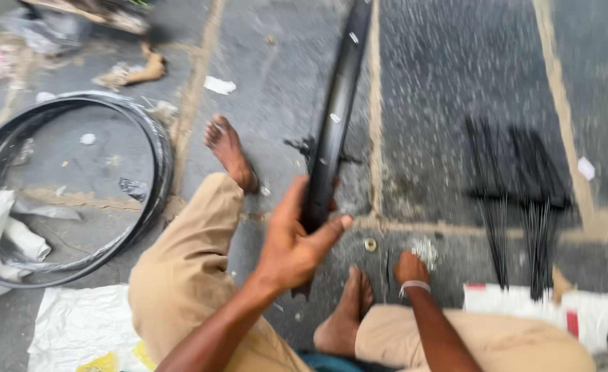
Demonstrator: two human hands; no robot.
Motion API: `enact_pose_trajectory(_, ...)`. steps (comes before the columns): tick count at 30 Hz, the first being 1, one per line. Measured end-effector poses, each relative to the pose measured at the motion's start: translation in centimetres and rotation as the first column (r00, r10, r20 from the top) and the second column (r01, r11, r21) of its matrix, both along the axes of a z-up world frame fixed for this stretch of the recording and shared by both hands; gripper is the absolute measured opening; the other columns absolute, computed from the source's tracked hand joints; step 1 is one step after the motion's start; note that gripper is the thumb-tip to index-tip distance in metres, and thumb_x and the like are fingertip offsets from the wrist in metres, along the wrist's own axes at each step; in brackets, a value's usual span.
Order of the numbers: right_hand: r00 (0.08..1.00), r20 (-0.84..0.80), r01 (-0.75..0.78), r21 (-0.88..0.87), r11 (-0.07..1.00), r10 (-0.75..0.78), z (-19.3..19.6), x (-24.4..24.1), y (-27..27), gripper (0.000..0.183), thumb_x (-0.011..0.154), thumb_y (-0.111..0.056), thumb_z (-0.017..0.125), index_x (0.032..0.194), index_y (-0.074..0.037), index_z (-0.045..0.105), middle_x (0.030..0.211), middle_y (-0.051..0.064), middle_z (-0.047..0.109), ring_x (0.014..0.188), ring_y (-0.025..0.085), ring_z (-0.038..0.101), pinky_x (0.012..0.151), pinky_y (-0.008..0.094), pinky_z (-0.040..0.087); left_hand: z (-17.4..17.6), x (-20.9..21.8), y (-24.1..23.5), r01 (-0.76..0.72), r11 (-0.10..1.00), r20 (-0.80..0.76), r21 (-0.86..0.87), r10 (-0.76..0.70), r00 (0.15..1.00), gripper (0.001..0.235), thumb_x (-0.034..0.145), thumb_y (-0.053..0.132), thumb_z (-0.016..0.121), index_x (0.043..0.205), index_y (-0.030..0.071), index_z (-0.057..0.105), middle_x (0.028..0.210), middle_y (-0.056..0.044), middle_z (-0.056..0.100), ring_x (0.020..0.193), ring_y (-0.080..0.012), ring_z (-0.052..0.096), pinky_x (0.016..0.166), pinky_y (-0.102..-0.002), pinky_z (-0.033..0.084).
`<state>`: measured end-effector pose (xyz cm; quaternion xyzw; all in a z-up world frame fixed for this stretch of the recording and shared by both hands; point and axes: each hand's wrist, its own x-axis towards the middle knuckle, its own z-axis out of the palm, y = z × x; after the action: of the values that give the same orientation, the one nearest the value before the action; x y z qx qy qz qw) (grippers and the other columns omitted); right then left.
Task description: The person is assembling a bicycle wheel by inserting spokes into the hub and rim. They repeatedly insert a spoke, then use a nipple driver tool to tighten the spoke nipple onto the spoke end.
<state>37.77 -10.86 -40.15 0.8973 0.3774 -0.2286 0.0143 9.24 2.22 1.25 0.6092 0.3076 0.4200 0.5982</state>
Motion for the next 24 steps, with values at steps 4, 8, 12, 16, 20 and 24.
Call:
enact_pose_trajectory(4, 0.995, 0.048, -0.085, 0.052, 0.995, 0.082, 1.3, 0.0, -0.6, 0.021, 0.086, -0.017, 0.061, 0.095, -0.003, 0.074, 0.108, 0.027, 0.072, 0.104, 0.044, 0.07, 0.095, 0.05, 0.057, 0.2, 0.0, -0.7, 0.03, 0.996, -0.02, -0.082, -0.032, 0.999, 0.043, 0.086, 0.014, 0.08, 0.122, 0.003, 0.059, 0.09, 0.004, 0.059, 0.079, -0.0036, 0.056, 0.067, -0.023, 0.05)
enact_pose_trajectory(8, 0.998, 0.019, -0.063, 0.017, 0.998, 0.063, 1.6, -1.0, -0.4, 0.026, 0.086, -0.022, 0.066, 0.101, -0.001, 0.072, 0.11, 0.027, 0.071, 0.105, 0.044, 0.07, 0.094, 0.05, 0.057, 0.4, -0.4, -1.3, 0.053, 0.986, -0.076, -0.16, -0.065, 0.995, 0.033, 0.085, 0.019, 0.081, 0.106, 0.003, 0.063, 0.079, 0.003, 0.058, 0.068, -0.0045, 0.052, 0.058, -0.024, 0.046)
enact_pose_trajectory(12, 0.991, 0.066, -0.115, 0.007, 0.993, 0.114, 3.0, -0.8, -0.1, 0.022, 0.09, -0.015, 0.062, 0.103, -0.003, 0.075, 0.112, 0.026, 0.072, 0.107, 0.043, 0.071, 0.095, 0.049, 0.058, 0.8, -0.3, -1.6, 0.098, 0.987, -0.034, -0.129, -0.103, 0.994, 0.03, 0.086, 0.025, 0.081, 0.096, 0.005, 0.061, 0.075, 0.002, 0.063, 0.065, -0.0045, 0.056, 0.055, -0.025, 0.048)
enact_pose_trajectory(16, 0.994, 0.023, -0.102, -0.037, 0.994, 0.102, 3.9, -1.9, 0.2, 0.023, 0.086, -0.015, 0.067, 0.105, -0.003, 0.072, 0.115, 0.025, 0.07, 0.109, 0.043, 0.069, 0.096, 0.049, 0.056, 0.8, -0.4, -1.7, 0.084, 0.994, -0.1, -0.068, -0.091, 0.991, 0.03, 0.086, 0.027, 0.081, 0.094, 0.005, 0.063, 0.071, 0.001, 0.062, 0.064, -0.006, 0.056, 0.055, -0.026, 0.046)
enact_pose_trajectory(20, 0.99, 0.027, -0.141, -0.025, 0.99, 0.142, 4.7, -2.2, 0.3, 0.023, 0.086, -0.016, 0.068, 0.103, -0.001, 0.071, 0.111, 0.026, 0.07, 0.106, 0.042, 0.069, 0.094, 0.049, 0.057, 0.5, -0.4, -2.2, 0.114, 0.991, -0.043, -0.072, -0.117, 0.992, 0.027, 0.086, 0.025, 0.081, 0.095, 0.006, 0.064, 0.074, 0.001, 0.063, 0.067, -0.0061, 0.056, 0.058, -0.027, 0.047)
enact_pose_trajectory(24, 0.976, 0.035, -0.215, -0.034, 0.976, 0.216, 5.1, -2.3, 0.2, 0.016, 0.087, -0.009, 0.062, 0.096, 0.0, 0.072, 0.105, 0.027, 0.072, 0.1, 0.043, 0.071, 0.09, 0.049, 0.058, 0.5, -0.3, -2.3, 0.107, 0.993, -0.065, -0.042, -0.109, 0.992, 0.026, 0.086, 0.024, 0.081, 0.093, 0.006, 0.065, 0.074, 0.001, 0.063, 0.066, -0.0071, 0.057, 0.058, -0.028, 0.047)
